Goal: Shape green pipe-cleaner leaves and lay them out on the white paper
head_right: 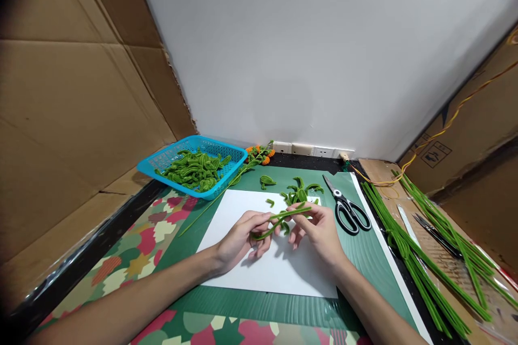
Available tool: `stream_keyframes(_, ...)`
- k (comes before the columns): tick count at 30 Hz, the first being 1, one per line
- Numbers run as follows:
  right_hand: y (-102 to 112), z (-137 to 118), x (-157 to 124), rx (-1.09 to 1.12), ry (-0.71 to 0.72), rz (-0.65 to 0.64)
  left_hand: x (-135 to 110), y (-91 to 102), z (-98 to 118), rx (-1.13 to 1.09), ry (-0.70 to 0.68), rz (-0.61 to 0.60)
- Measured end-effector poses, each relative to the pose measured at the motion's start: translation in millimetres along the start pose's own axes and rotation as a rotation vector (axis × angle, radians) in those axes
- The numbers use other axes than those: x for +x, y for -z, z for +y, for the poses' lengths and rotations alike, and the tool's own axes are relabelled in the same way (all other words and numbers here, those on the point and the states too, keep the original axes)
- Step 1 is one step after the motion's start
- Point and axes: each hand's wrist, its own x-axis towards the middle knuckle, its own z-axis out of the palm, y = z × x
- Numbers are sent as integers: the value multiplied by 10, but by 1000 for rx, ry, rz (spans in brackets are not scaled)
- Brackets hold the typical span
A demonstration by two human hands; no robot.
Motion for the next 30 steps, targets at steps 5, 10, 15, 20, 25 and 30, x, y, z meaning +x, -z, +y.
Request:
stream_keyframes(5, -13, -42, 7, 51, -13, 76, -7, -38, 14, -16, 5, 77)
stream_keyframes(10, -30, -90, -6, 69, -58, 91, 20, -44, 12, 7, 23, 122)
stream_keyframes(15, -28, -75, -3, 51, -73, 95, 21, -35, -1, -2, -15, 109)
stream_keyframes(20, -22, -68, 0, 51, -48, 106, 9, -44, -1, 0, -13, 78)
stream_keyframes(25, 5, -54, 10, 52, 18, 128, 0, -63, 8, 36, -11, 84)
stream_keyframes(30, 16, -44, 15, 75, 48, 96, 7, -49, -20, 75, -19, 55)
